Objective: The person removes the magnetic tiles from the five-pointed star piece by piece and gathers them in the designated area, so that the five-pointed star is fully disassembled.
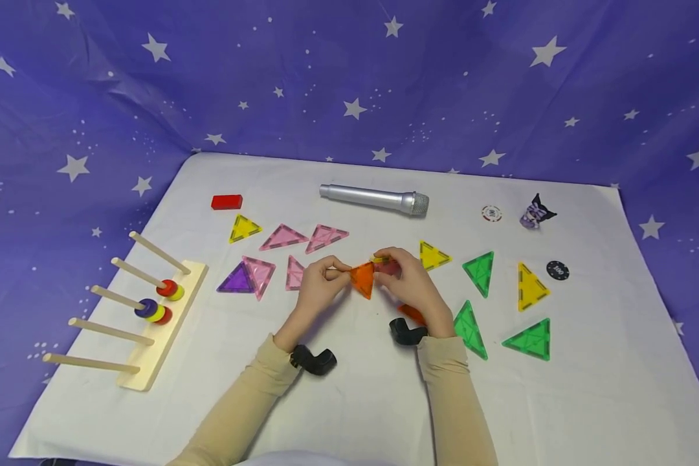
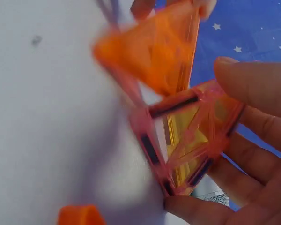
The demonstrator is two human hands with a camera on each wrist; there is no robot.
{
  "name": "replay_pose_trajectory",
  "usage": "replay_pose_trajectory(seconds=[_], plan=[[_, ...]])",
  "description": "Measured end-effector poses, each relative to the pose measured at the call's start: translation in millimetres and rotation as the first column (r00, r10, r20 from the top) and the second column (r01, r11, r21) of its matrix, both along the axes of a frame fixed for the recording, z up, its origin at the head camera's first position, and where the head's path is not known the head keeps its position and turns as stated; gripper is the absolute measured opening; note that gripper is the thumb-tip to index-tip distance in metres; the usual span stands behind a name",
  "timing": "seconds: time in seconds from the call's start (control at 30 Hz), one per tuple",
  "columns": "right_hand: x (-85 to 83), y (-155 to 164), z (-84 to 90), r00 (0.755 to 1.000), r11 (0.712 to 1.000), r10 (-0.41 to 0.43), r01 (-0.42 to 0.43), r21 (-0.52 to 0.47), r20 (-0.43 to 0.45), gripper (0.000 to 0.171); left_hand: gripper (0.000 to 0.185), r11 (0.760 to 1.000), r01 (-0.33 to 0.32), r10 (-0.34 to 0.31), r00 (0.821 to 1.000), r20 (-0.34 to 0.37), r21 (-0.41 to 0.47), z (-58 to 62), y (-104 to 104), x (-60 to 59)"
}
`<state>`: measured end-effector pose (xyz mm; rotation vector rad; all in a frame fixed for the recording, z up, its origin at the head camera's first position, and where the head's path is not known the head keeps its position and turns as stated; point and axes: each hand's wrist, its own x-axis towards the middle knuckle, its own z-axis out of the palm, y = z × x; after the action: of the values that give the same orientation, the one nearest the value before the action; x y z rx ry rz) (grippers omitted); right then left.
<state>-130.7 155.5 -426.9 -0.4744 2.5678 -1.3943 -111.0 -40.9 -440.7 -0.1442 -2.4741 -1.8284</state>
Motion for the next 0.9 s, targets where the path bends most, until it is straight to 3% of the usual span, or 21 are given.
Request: replay_pose_trajectory(seconds=[0.2,0.37,0.5,0.63,0.9], plan=[[-0.6,4,-0.4,1.000,1.000,-0.009,0.009,-0.001,0.010,0.033,0.012,0.999,0.030,-0.026,0.992,0.122,-0.033,16.7,-34,9.1],[-0.4,4,0.6,1.000,1.000,0.004,-0.004,-0.004,0.017,0.034,0.011,0.994,0.041,-0.017,0.971,0.238,-0.099,24.1,-68,20.9],[0.0,3,2.1,1.000,1.000,0.006,-0.006,0.001,0.019,0.037,0.012,0.985,0.098,-0.051,0.953,0.298,-0.145,25.5,-90,31.1],[-0.2,3,3.5,1.000,1.000,0.009,-0.009,-0.009,0.022,0.041,0.012,0.974,0.142,-0.083,0.949,0.304,-0.177,23.7,-104,38.9],[-0.2,2,3.2,1.000,1.000,0.015,-0.014,-0.013,0.023,0.043,0.010,0.951,0.122,-0.043,0.962,0.268,-0.283,24.1,-113,50.9]])
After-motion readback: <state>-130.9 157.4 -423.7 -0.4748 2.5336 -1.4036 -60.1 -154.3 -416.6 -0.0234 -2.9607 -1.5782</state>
